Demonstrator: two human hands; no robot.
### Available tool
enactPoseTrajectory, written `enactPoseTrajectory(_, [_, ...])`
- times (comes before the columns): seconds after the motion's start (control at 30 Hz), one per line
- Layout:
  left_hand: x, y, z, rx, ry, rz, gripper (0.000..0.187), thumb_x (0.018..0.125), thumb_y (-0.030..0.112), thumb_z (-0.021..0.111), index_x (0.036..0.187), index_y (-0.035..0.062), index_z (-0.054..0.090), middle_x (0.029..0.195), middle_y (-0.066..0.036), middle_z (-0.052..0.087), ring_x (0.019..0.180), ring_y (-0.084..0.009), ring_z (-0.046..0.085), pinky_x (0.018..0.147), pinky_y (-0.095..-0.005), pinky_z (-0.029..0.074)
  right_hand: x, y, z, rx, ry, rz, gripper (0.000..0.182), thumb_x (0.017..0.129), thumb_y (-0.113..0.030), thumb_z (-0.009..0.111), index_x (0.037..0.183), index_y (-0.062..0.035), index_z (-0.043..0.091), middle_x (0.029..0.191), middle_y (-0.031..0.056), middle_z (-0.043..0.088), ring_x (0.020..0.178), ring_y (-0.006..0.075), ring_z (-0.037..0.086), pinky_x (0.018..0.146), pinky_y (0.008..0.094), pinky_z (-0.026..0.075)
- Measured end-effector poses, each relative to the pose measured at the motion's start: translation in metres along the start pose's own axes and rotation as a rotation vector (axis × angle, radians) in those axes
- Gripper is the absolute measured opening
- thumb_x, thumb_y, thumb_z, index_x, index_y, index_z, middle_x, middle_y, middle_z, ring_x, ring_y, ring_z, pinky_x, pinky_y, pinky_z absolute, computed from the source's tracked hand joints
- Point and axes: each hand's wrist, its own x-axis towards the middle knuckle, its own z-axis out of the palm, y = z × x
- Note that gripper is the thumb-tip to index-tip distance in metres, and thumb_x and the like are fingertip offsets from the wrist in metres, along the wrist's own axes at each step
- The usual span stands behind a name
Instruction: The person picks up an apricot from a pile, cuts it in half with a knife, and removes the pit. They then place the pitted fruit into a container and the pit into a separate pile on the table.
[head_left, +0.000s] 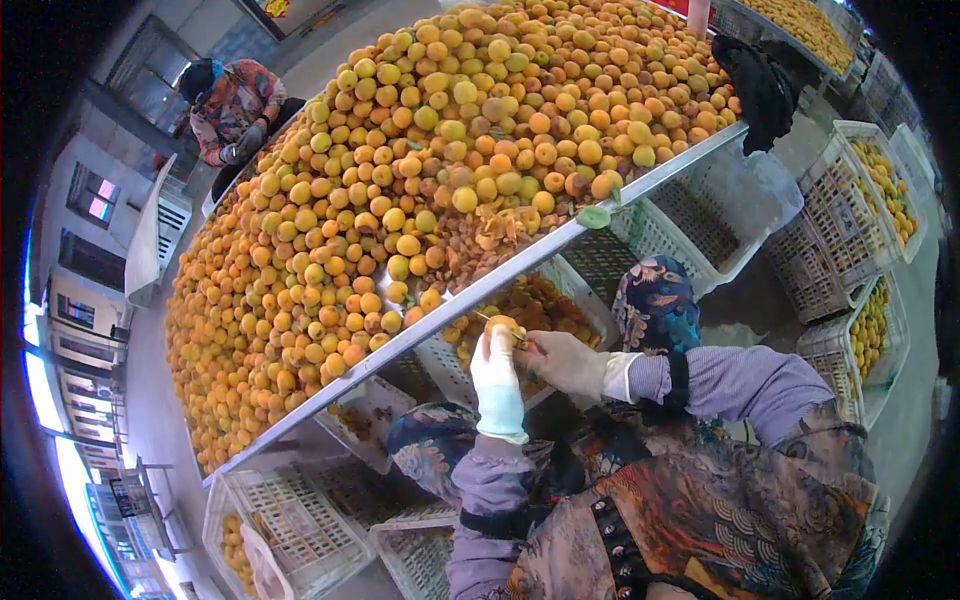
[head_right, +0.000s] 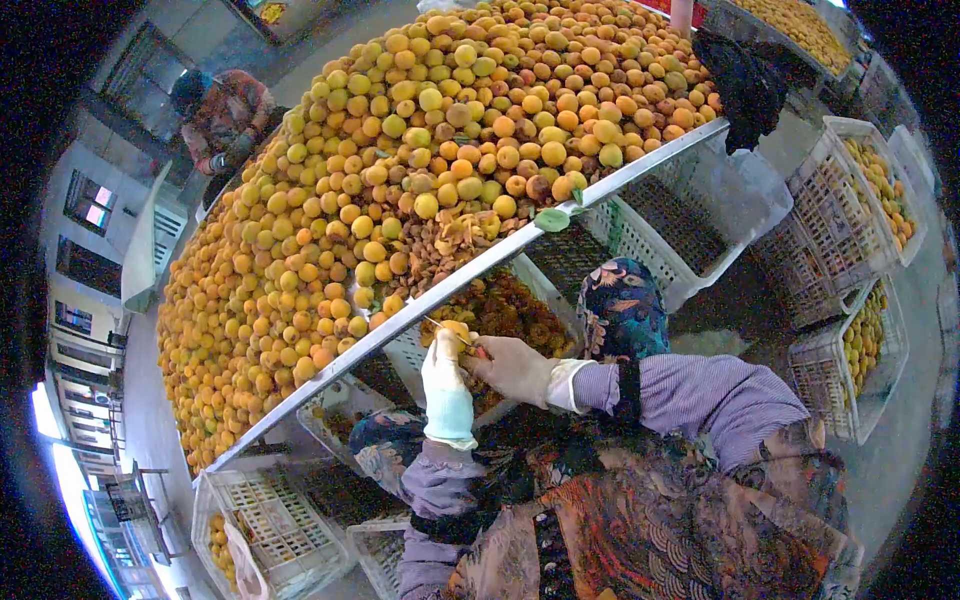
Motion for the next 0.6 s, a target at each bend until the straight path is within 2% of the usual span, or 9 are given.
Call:
enactPoseTrajectory(0.07, [0.004, -0.001, -0.001, 0.102, 0.037, 0.043, 0.03, 0.093, 0.026, 0.051, 0.102, -0.0012, 0.058, 0.091, -0.005, 0.06, 0.082, -0.0112, 0.052, 0.075, -0.0246, 0.042, 0.001, -0.001, -0.005, 0.022, -0.031, -0.005, 0.036, 0.089, -0.036, 0.049, 0.092, -0.0007, 0.053, 0.074, 0.0136, 0.059, 0.07, 0.0277, 0.059, 0.064, 0.0377, 0.045])
enactPoseTrajectory(0.1, [0.007, -0.003, -0.004, 0.126, 0.028, 0.049, 0.025, 0.092, 0.022, 0.054, 0.1, -0.0016, 0.059, 0.09, -0.004, 0.059, 0.081, -0.0098, 0.051, 0.073, -0.0239, 0.041, 0.001, -0.005, -0.008, 0.144, -0.137, 0.076, 0.035, 0.089, -0.037, 0.049, 0.091, -0.0031, 0.054, 0.07, 0.0092, 0.055, 0.064, 0.0231, 0.056, 0.059, 0.035, 0.044])
enactPoseTrajectory(0.13, [0.008, -0.006, -0.005, 0.125, 0.03, 0.049, 0.025, 0.092, 0.022, 0.054, 0.1, -0.0016, 0.059, 0.09, -0.004, 0.059, 0.081, -0.0098, 0.051, 0.073, -0.0239, 0.041, 0.0, -0.01, -0.012, 0.267, -0.243, 0.158, 0.033, 0.089, -0.039, 0.049, 0.09, -0.0056, 0.054, 0.066, 0.0049, 0.052, 0.059, 0.0185, 0.053, 0.054, 0.0323, 0.043])
enactPoseTrajectory(0.17, [0.008, -0.008, -0.005, 0.128, 0.036, 0.059, 0.025, 0.092, 0.022, 0.053, 0.099, -0.0017, 0.059, 0.089, -0.003, 0.059, 0.08, -0.0096, 0.05, 0.073, -0.0234, 0.041, -0.002, -0.014, -0.016, 0.269, -0.244, 0.16, 0.033, 0.089, -0.039, 0.049, 0.09, -0.0056, 0.054, 0.066, 0.0049, 0.052, 0.059, 0.0185, 0.053, 0.054, 0.0323, 0.043])
enactPoseTrajectory(0.23, [0.007, -0.008, -0.005, 0.134, 0.041, 0.06, 0.025, 0.092, 0.022, 0.053, 0.098, -0.0018, 0.059, 0.089, -0.003, 0.058, 0.079, -0.0095, 0.05, 0.072, -0.023, 0.041, -0.01, -0.029, -0.023, 0.447, -0.339, 0.435, 0.033, 0.09, -0.043, 0.047, 0.087, -0.0105, 0.053, 0.059, -0.0017, 0.044, 0.047, 0.0109, 0.042, 0.041, 0.0265, 0.035])
enactPoseTrajectory(0.37, [0.005, -0.008, -0.004, 0.037, 0.027, 0.017, 0.024, 0.093, 0.022, 0.052, 0.097, -0.0006, 0.058, 0.088, -0.002, 0.057, 0.077, -0.0078, 0.048, 0.069, -0.022, 0.04, -0.009, -0.01, -0.018, 0.628, -0.443, 0.392, 0.034, 0.089, -0.045, 0.046, 0.084, -0.0122, 0.052, 0.055, -0.0034, 0.04, 0.039, 0.0084, 0.035, 0.034, 0.0239, 0.028])
enactPoseTrajectory(0.43, [0.005, -0.01, -0.006, -0.054, -0.003, -0.019, 0.023, 0.093, 0.021, 0.05, 0.101, 0.0007, 0.057, 0.088, -0.002, 0.057, 0.079, -0.0067, 0.049, 0.068, -0.0209, 0.041, -0.011, -0.015, -0.022, 0.766, -0.497, 0.478, 0.035, 0.089, -0.045, 0.045, 0.081, -0.0114, 0.051, 0.052, -0.0044, 0.038, 0.036, 0.0077, 0.031, 0.031, 0.0242, 0.025])
enactPoseTrajectory(0.57, [-0.002, -0.005, -0.005, -0.205, -0.078, -0.133, 0.025, 0.093, 0.021, 0.048, 0.107, 0.0003, 0.052, 0.09, -0.004, 0.058, 0.082, -0.01, 0.053, 0.073, -0.0235, 0.043, -0.016, -0.021, -0.027, 0.716, -0.5, 0.441, 0.032, 0.091, -0.038, 0.048, 0.079, -0.0079, 0.05, 0.052, -0.0031, 0.041, 0.039, 0.0064, 0.036, 0.034, 0.0228, 0.027])
enactPoseTrajectory(0.6, [-0.002, -0.007, -0.006, -0.091, -0.084, 0.0, 0.026, 0.093, 0.02, 0.048, 0.11, 0.0003, 0.05, 0.091, -0.006, 0.059, 0.083, -0.0124, 0.055, 0.076, -0.0255, 0.044, -0.02, -0.027, -0.028, 0.551, -0.409, 0.36, 0.032, 0.09, -0.038, 0.049, 0.08, -0.0078, 0.05, 0.053, -0.0027, 0.042, 0.041, 0.0069, 0.038, 0.035, 0.0229, 0.029])
